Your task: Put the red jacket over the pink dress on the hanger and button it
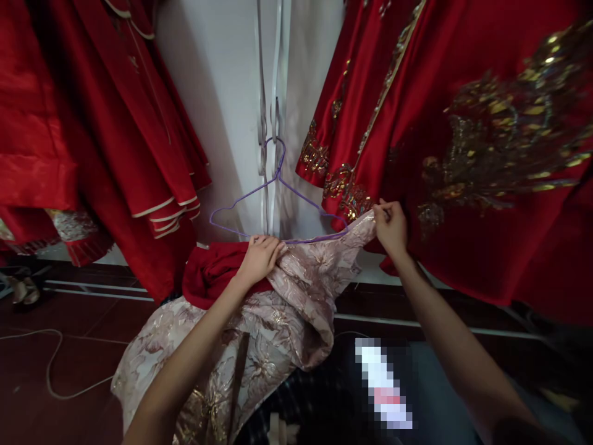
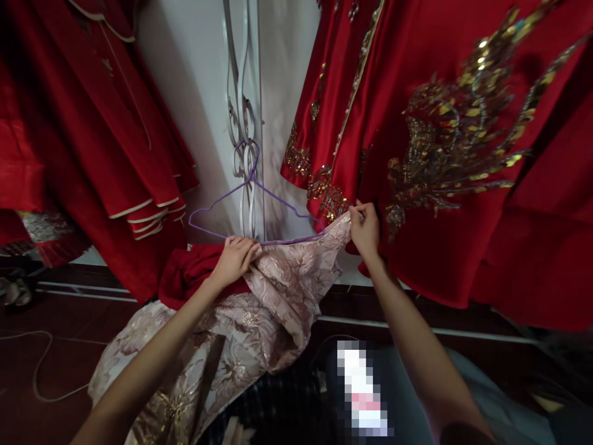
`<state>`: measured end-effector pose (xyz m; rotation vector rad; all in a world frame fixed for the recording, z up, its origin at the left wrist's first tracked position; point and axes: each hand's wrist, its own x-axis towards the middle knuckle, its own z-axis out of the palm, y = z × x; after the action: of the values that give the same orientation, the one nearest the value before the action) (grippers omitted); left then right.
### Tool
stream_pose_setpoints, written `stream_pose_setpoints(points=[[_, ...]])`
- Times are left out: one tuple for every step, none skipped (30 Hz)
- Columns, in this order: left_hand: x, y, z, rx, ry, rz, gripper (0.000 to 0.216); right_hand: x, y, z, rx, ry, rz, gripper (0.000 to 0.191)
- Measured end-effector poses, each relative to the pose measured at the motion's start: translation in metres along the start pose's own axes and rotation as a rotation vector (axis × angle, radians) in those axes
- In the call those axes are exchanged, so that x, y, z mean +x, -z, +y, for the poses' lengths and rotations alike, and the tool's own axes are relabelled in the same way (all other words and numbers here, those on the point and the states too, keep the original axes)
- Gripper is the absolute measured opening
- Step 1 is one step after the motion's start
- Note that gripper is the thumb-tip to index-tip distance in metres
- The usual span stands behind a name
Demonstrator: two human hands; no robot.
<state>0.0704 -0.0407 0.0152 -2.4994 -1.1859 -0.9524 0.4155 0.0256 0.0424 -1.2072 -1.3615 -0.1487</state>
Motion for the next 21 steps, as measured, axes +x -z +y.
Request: stream_pose_setpoints(points=[[0.0,0.0,-0.001,0.023,-0.002,-0.004,0.03,-0.001,0.0,-0.001,0.004,0.004,0.001,0.018],[0.001,0.0,-0.003,0.041,-0.005,-0.009,0.03,-0.002,0.0,-0.002,0.014,0.009,-0.003,0.019],[0.001,0.0,-0.004,0.052,-0.009,-0.015,0.031,-0.003,-0.001,-0.005,0.031,0.017,-0.006,0.02],[0.001,0.0,-0.005,0.058,-0.013,-0.021,0.031,-0.004,-0.001,-0.008,0.054,0.026,-0.007,0.02],[0.002,0.0,-0.006,0.059,-0.017,-0.026,0.032,-0.005,-0.002,-0.011,0.082,0.039,-0.001,0.02],[0.002,0.0,-0.006,0.057,-0.018,-0.029,0.032,-0.005,-0.002,-0.016,0.106,0.054,0.008,0.02],[0.002,0.0,-0.006,0.055,-0.019,-0.03,0.033,-0.006,-0.002,-0.02,0.123,0.069,0.017,0.021],[0.002,0.001,-0.006,0.05,-0.018,-0.031,0.033,-0.006,-0.001,-0.025,0.124,0.08,0.025,0.022],[0.002,0.001,-0.005,0.042,-0.015,-0.03,0.033,-0.005,0.0,-0.031,0.109,0.087,0.031,0.023],[0.002,0.002,-0.004,0.028,-0.011,-0.03,0.034,-0.005,0.001,-0.037,0.08,0.091,0.035,0.025],[0.002,0.002,-0.003,0.007,-0.005,-0.028,0.034,-0.004,0.001,-0.043,0.043,0.097,0.038,0.026],[0.003,0.002,-0.001,-0.022,0.002,-0.026,0.035,-0.003,0.001,-0.05,0.005,0.107,0.041,0.027],[0.004,0.002,0.002,-0.059,0.007,-0.026,0.035,-0.002,0.0,-0.058,-0.028,0.124,0.042,0.028],[0.005,0.001,0.005,-0.105,0.014,-0.023,0.035,-0.001,-0.001,-0.066,-0.056,0.146,0.036,0.029],[0.007,-0.001,0.01,-0.161,0.023,-0.017,0.035,-0.001,-0.003,-0.074,-0.077,0.17,0.022,0.03],[0.009,-0.003,0.016,-0.224,0.037,-0.008,0.035,-0.001,-0.006,-0.083,-0.095,0.191,0.0,0.031],[0.01,-0.006,0.022,-0.29,0.057,0.003,0.036,-0.002,-0.009,-0.091,-0.112,0.205,-0.026,0.032],[0.012,-0.008,0.029,-0.352,0.081,0.016,0.037,-0.003,-0.012,-0.098,-0.13,0.211,-0.057,0.032],[0.014,-0.009,0.035,-0.407,0.103,0.028,0.038,-0.004,-0.015,-0.105,-0.146,0.211,-0.089,0.032],[0.015,-0.009,0.04,-0.452,0.117,0.038,0.039,-0.005,-0.017,-0.11,-0.158,0.207,-0.121,0.032],[0.016,-0.009,0.042,-0.489,0.119,0.043,0.038,-0.006,-0.018,-0.114,-0.165,0.201,-0.151,0.031]])
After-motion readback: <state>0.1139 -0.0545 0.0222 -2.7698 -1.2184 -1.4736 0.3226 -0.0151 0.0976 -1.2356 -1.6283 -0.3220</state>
